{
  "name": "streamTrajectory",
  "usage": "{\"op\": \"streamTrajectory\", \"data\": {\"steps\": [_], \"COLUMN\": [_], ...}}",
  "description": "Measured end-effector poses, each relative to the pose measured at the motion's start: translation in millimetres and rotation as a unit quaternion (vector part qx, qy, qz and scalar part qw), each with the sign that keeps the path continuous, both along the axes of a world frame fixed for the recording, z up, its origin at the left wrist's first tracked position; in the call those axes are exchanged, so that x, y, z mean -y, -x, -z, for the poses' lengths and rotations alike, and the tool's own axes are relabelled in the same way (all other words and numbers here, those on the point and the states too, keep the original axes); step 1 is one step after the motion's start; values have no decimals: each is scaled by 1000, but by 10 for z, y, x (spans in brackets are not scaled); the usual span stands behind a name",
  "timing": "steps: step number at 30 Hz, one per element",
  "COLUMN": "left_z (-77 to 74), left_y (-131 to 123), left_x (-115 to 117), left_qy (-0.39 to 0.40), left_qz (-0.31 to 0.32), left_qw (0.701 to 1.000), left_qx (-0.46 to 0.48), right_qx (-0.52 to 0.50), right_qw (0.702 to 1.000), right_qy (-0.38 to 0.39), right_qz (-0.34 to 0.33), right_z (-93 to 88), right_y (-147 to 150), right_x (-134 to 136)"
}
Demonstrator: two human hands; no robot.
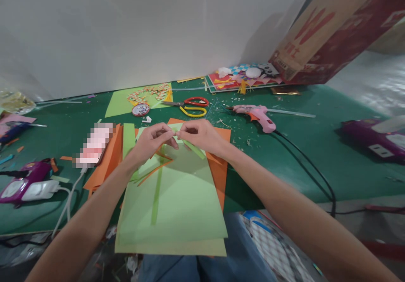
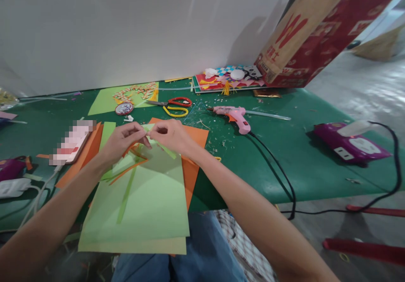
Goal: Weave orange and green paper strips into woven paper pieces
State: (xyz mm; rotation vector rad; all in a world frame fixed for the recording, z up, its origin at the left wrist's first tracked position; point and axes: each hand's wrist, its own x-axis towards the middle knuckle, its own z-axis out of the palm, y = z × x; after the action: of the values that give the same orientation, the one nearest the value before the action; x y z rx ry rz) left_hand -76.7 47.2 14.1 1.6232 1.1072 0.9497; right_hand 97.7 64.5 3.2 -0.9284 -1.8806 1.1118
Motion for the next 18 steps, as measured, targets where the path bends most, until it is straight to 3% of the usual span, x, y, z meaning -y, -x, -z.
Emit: {"op": "streamTrajectory", "data": {"steps": [11,15,18], "left_z": [73,161,152], "left_y": [19,15,12], "left_x": [-29,-70,-48], "left_qy": [-91,-235,-267], "left_qz": [-9,-134,-190], "left_qw": [991,961,943], "left_qx": [-95,-57,-67], "right_qx": [-46,-44,3], "right_qw": [995,970,920], "right_qy": [-69,-189,-332], "right_qz": [49,144,207], "right_z": [46,50,79], "right_y": [20,8,-4], "right_x": [-30,-21,-23]}}
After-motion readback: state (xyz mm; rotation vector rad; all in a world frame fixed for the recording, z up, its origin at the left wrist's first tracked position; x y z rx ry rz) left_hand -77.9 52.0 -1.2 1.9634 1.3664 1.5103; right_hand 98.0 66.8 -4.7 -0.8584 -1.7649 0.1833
